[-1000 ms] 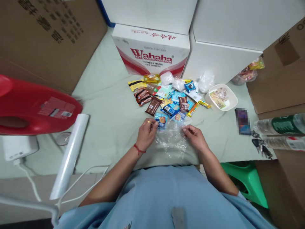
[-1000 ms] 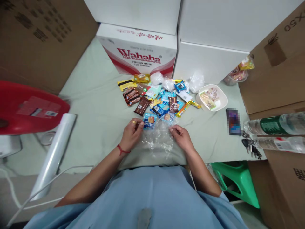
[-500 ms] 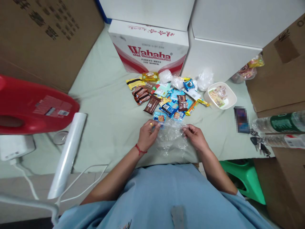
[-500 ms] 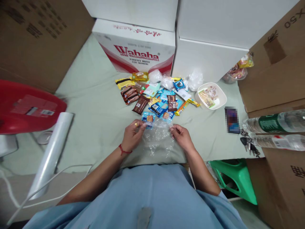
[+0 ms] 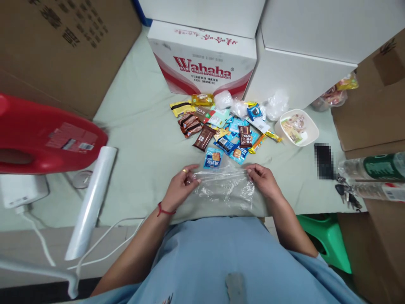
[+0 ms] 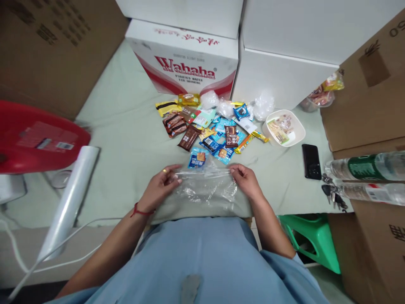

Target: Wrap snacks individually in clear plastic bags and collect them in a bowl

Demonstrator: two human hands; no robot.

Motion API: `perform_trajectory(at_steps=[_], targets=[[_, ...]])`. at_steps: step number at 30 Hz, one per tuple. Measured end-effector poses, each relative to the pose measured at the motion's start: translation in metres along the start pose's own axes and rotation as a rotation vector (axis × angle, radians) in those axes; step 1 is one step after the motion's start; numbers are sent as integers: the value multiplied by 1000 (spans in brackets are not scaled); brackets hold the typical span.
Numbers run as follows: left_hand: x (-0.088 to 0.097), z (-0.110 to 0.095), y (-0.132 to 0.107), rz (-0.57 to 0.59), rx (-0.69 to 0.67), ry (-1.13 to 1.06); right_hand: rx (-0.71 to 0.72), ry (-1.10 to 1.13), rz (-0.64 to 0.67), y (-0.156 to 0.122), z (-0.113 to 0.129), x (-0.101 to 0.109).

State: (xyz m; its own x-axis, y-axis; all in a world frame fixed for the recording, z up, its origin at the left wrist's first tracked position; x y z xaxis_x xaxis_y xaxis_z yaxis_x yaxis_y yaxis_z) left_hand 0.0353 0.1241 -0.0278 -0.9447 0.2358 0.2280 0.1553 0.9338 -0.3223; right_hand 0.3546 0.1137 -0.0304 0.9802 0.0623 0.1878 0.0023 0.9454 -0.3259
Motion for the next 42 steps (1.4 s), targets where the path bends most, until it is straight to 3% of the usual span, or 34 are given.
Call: perform_trajectory(at_steps=[2, 4, 9, 11, 14, 17, 21, 23, 25, 29, 33, 38, 40, 42], targets=[[-6, -7, -4, 120, -6, 83, 14, -42, 18, -1, 3, 5], [-6, -12, -4, 113, -30, 108, 19, -74, 39, -2, 6, 7], [11, -6, 1, -261, -25, -57, 15, -129, 30, -9, 5, 11], [15, -1, 1, -318, -5, -100, 10, -146, 22, -12, 3, 13], [18, -12, 0, -251, -94, 90, 10, -177, 21, -16, 2, 16], [15, -40, -1, -77, -317, 295, 65, -217, 41, -16, 9, 16], [-5, -68, 5, 233, -392, 205, 148, -261, 57, -13, 25, 10], [-16, -76, 11, 257, -369, 236, 181, -279, 60, -12, 32, 7], [-27, -79, 16, 204, -358, 339, 204, -293, 59, -12, 36, 5], [-32, -72, 20, 49, -295, 337, 201, -282, 24, -14, 33, 9], [-12, -52, 17, -197, -218, 175, 125, -237, -17, -19, 15, 18], [15, -17, 24, -435, -27, -42, -8, -135, -44, -20, -6, 23], [17, -5, 30, -395, 99, -221, -32, -49, -61, -18, -8, 21], [8, 1, 33, -230, 222, -431, -69, 49, -87, -16, -9, 18]])
Point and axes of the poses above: each hand's wrist, its own y-axis towards the middle knuckle, its own x-axis out of the back of the hand, z = x × y, the point moved 7 cm from there along y, towards the middle knuckle, and after that the axes turned 1 degree about z, right-handed, at the moved point
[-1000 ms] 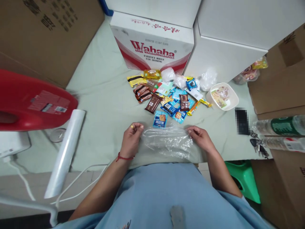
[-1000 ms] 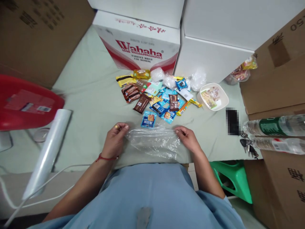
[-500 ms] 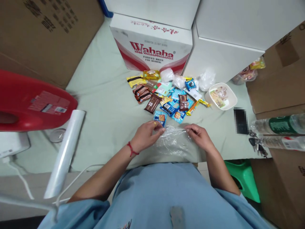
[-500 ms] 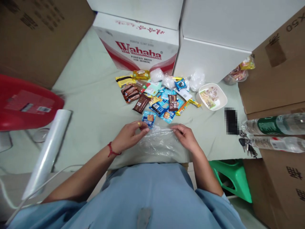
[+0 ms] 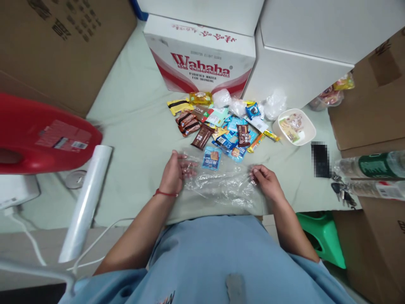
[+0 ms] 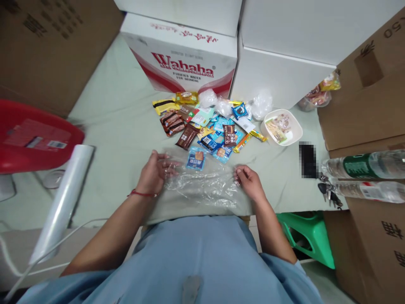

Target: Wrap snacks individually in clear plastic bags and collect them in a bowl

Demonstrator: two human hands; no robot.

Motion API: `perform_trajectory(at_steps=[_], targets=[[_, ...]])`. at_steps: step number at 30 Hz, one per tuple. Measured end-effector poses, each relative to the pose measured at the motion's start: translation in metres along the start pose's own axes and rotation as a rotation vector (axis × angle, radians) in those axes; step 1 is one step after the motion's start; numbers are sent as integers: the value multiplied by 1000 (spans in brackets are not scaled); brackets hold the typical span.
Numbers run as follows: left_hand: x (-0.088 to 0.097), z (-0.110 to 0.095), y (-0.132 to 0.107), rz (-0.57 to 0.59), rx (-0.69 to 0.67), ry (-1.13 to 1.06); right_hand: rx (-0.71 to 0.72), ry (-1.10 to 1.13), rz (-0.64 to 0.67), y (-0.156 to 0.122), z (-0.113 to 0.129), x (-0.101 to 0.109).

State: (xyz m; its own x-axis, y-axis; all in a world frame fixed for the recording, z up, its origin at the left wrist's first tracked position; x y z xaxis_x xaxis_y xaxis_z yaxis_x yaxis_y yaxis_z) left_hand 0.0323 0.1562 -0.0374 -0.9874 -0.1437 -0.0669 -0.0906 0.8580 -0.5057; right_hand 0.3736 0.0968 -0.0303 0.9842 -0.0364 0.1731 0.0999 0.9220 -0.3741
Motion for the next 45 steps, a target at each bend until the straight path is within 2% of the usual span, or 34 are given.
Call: perform_trajectory(at_steps=[1, 3, 5, 9, 11, 15, 20, 22, 24, 26, 27, 28, 30, 32, 33, 35, 37, 40, 41, 43, 45], targets=[[-4, 1, -3, 86, 59, -66, -27, 45, -14, 1, -1, -2], [-6, -1, -16, 206, 92, -124, -77, 122, -47, 2, -3, -4], [0, -1, -30, 222, 70, -59, -106, 178, -69, 3, -4, -6], [7, 8, -49, 261, 15, 259, -127, 221, -79, 5, -6, -8], [7, 13, -52, 284, 6, 284, -129, 213, -77, 6, -6, -9], [24, 16, -51, 150, -12, 308, -95, 131, -59, 9, -5, -12], [60, 18, -54, 83, -53, 714, -42, 20, -56, 10, -11, -17], [78, 2, -58, -73, -181, 902, -13, -6, -69, 10, -12, -19], [86, -25, -69, -288, -411, 1061, 12, -38, -83, 10, -10, -20], [74, -50, -84, -407, -664, 1147, 33, -72, -92, 10, -7, -20], [60, -58, -89, -392, -776, 1165, 44, -87, -91, 10, -4, -21], [44, -62, -92, -333, -865, 1176, 55, -99, -87, 10, -2, -22], [8, -56, -90, -132, -970, 1194, 79, -126, -77, 9, 2, -23], [-21, -37, -79, 47, -971, 1227, 101, -163, -78, 7, 4, -22], [-29, -25, -72, 98, -946, 1253, 107, -186, -87, 4, 3, -19], [-35, 1, -57, 140, -873, 1314, 110, -236, -110, -3, -3, -10], [-32, 21, -50, 147, -833, 1359, 77, -268, -114, -12, -14, 4], [-23, 35, -55, 147, -836, 1392, 4, -307, -125, -21, -23, 29], [-21, 37, -59, 150, -843, 1396, 4, -346, -152, -20, -18, 38], [-20, 39, -65, 161, -857, 1395, 93, -488, -206, -10, 8, 47], [-20, 39, -69, 165, -864, 1394, 282, -678, -170, 11, 51, 31]])
Point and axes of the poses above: each hand's wrist, its own y-axis towards the middle knuckle, its own x-axis out of the back of the hand, z = x × y, the point moved 7 cm from there along y, towards the middle knuckle, and after that the axes turned 1 degree about z, right-handed, at the moved point
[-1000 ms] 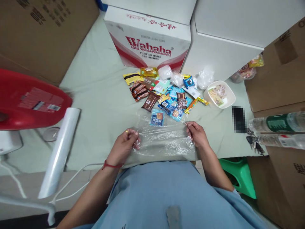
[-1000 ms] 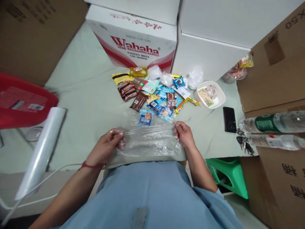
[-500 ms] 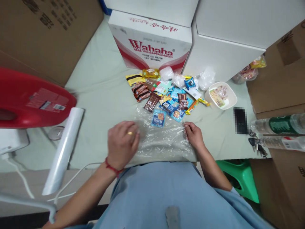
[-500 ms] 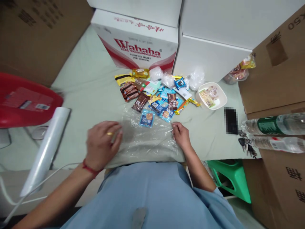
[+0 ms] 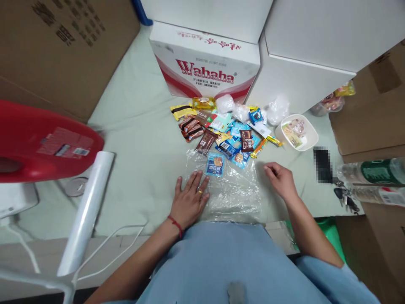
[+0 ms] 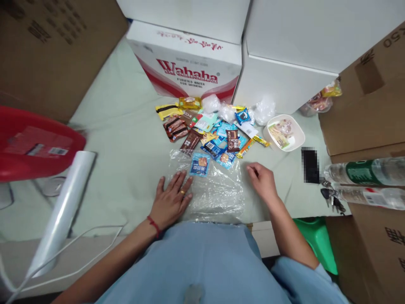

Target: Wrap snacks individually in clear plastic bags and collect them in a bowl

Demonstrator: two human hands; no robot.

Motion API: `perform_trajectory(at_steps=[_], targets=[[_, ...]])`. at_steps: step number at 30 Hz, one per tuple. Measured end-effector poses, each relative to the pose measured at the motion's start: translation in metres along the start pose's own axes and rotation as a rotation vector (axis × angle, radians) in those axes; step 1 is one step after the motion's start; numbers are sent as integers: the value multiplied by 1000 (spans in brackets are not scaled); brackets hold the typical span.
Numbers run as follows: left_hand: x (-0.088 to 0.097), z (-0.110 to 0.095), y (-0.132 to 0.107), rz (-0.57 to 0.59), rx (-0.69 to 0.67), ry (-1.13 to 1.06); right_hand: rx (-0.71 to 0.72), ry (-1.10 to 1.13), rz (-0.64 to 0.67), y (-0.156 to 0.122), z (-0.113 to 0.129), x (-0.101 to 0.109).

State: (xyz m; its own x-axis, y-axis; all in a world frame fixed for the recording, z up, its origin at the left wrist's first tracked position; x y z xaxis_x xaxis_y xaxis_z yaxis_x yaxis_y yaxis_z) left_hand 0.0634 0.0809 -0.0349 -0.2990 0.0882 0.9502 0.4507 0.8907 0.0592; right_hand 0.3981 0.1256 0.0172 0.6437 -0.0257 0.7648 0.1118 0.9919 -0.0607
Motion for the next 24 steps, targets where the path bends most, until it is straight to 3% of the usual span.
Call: perform_trajectory(at_steps=[2, 6, 8, 10, 13, 17, 20, 24], targets=[[0, 0, 0, -3, 4, 3, 264, -158, 100, 37, 53, -14], [-1, 0, 1, 2, 6, 8, 602, -484, 336, 97, 145, -78], [0, 0, 0, -3, 7, 6, 742, -535, 436, 110, 177, -109], [1, 1, 0, -16, 10, -3, 800, -578, 510, 115, 192, -131], [3, 1, -1, -33, 13, -30, 732, -682, 547, 116, 189, -142], [4, 2, 0, -43, 10, -85, 545, -770, 578, 117, 160, -126], [5, 3, 1, -46, 13, -120, 447, -676, 534, 127, 138, -98], [5, 3, 1, -40, 18, -143, 189, -418, 249, 153, 100, -42]])
Point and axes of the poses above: each hand's wrist, its own y-axis towards the middle knuckle, its own x-axis out of the back of the hand, z = x × y, the point moved 7 cm from there along y, towards the middle knuckle, and after that the axes turned 1 degree about z, right-handed, at the moved point
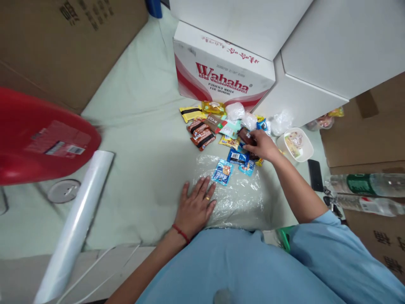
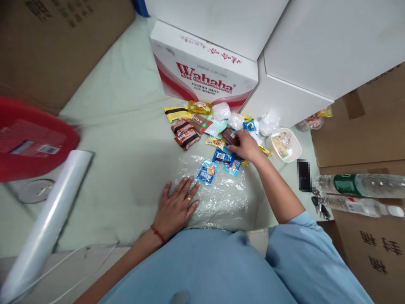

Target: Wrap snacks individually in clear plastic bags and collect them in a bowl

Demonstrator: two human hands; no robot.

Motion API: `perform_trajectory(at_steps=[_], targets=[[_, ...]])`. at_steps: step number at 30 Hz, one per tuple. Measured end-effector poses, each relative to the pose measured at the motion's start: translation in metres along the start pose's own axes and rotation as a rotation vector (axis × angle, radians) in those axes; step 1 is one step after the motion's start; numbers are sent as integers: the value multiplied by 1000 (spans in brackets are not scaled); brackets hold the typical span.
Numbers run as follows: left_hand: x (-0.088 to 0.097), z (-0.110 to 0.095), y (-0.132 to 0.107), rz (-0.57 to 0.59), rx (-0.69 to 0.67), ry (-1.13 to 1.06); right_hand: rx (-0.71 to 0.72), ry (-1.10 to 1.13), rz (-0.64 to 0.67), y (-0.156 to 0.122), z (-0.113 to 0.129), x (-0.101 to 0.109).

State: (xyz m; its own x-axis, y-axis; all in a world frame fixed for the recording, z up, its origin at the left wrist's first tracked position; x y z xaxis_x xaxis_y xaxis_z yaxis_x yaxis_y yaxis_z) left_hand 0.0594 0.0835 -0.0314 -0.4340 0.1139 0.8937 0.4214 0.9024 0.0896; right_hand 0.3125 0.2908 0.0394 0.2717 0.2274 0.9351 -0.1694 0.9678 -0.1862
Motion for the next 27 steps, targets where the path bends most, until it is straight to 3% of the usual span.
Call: perform_trajectory(at_steps=[5, 8, 11, 16, 22, 27], targets=[[0, 0, 0, 0, 3, -1, -322, 460, -194, -21, -72, 17], [0, 0, 0, -2, -1, 6, -446, 468, -242, -38, -92, 14], [0, 0, 0, -1, -6, 26, -498, 289, -174, -46, -85, 2], [-1, -1, 1, -8, -28, 90, -467, -87, -42, -41, -50, -18], [-3, -2, 0, -15, -44, 143, -442, -104, -31, -30, -37, -23], [-3, -2, -1, -7, -53, 169, -421, -87, -59, -36, -47, -12]])
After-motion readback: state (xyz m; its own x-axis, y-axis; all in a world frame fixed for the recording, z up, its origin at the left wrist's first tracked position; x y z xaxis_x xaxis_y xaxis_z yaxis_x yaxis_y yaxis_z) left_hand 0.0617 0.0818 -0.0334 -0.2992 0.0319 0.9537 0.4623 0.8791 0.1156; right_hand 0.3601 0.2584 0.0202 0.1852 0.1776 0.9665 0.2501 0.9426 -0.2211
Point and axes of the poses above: each hand's wrist, its own y-axis towards the middle knuckle, its own x-axis out of the back of the hand, z = x × y, the point moved 7 cm from there along y, towards the middle knuckle, and after that the axes turned 1 degree about z, right-handed, at the moved point
